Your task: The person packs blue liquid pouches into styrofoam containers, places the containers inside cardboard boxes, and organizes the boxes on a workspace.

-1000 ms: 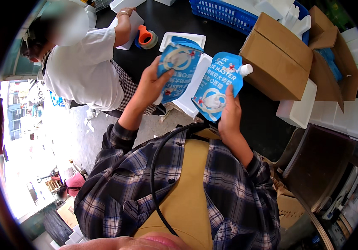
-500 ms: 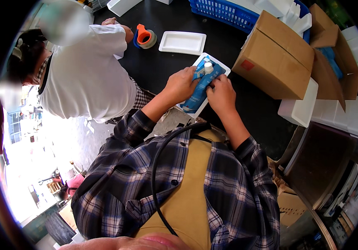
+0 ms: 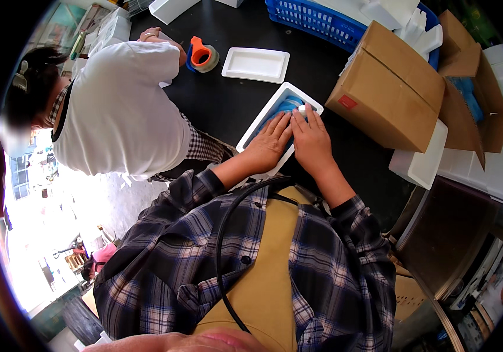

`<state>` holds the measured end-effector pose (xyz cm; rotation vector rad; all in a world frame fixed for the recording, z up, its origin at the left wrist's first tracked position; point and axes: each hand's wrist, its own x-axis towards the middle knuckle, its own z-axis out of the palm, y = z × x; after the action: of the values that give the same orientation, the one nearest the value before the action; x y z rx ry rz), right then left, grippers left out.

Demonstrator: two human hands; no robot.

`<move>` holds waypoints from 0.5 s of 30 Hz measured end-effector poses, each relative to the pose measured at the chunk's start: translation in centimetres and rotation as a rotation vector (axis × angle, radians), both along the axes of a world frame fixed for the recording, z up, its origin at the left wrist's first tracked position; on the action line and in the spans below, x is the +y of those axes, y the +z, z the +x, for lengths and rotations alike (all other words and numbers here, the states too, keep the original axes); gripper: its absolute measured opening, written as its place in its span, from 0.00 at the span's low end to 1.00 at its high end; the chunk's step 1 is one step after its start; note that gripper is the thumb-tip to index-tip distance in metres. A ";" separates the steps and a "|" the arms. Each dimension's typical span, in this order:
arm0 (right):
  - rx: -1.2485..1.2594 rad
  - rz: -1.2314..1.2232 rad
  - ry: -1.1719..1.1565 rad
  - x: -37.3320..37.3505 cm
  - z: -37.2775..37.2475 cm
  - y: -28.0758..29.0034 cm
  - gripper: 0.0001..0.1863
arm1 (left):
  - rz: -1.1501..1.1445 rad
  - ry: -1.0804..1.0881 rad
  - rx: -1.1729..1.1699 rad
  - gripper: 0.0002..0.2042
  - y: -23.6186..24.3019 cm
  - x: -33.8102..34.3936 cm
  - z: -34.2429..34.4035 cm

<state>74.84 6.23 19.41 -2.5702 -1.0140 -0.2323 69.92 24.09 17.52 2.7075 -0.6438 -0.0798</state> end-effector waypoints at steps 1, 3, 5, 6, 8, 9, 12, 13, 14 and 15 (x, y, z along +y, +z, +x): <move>0.015 -0.002 -0.003 -0.1 0.3 -0.3 0.26 | 0.026 -0.004 0.020 0.32 -0.1 -0.1 0.4; 0.046 -0.036 0.006 0.0 1.0 -0.3 0.23 | 0.025 0.011 0.044 0.32 0.1 -0.2 1.0; 0.097 -0.004 0.008 -0.6 0.7 -0.1 0.23 | 0.089 0.009 0.045 0.33 0.4 -0.1 0.7; 0.080 0.078 -0.047 -1.1 -0.1 0.2 0.23 | -0.010 0.049 0.019 0.33 0.0 0.1 0.4; 0.067 0.207 -0.178 -2.4 -2.4 0.7 0.26 | 0.031 0.093 -0.017 0.33 -0.5 0.3 0.6; 0.369 0.340 -0.228 -2.6 -3.2 0.5 0.29 | 0.049 0.113 -0.025 0.33 -0.6 0.3 0.5; 1.088 0.826 -0.135 -1.2 -4.7 -5.3 0.41 | 0.037 0.082 -0.048 0.34 0.0 1.0 1.0; 1.054 0.789 -0.091 0.7 -4.7 -8.1 0.45 | 0.036 0.076 -0.036 0.35 -0.6 1.9 1.2; 1.012 0.700 -0.039 2.4 -3.9 -6.7 0.47 | 0.066 0.103 -0.100 0.36 -1.4 3.5 1.5; 0.866 0.661 0.017 3.6 -3.0 -7.7 0.50 | 0.040 0.158 -0.095 0.37 -1.8 4.8 2.1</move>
<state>71.85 9.84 11.74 -1.7503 -0.4963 0.4500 71.99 28.88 15.77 2.8038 -0.4566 0.0769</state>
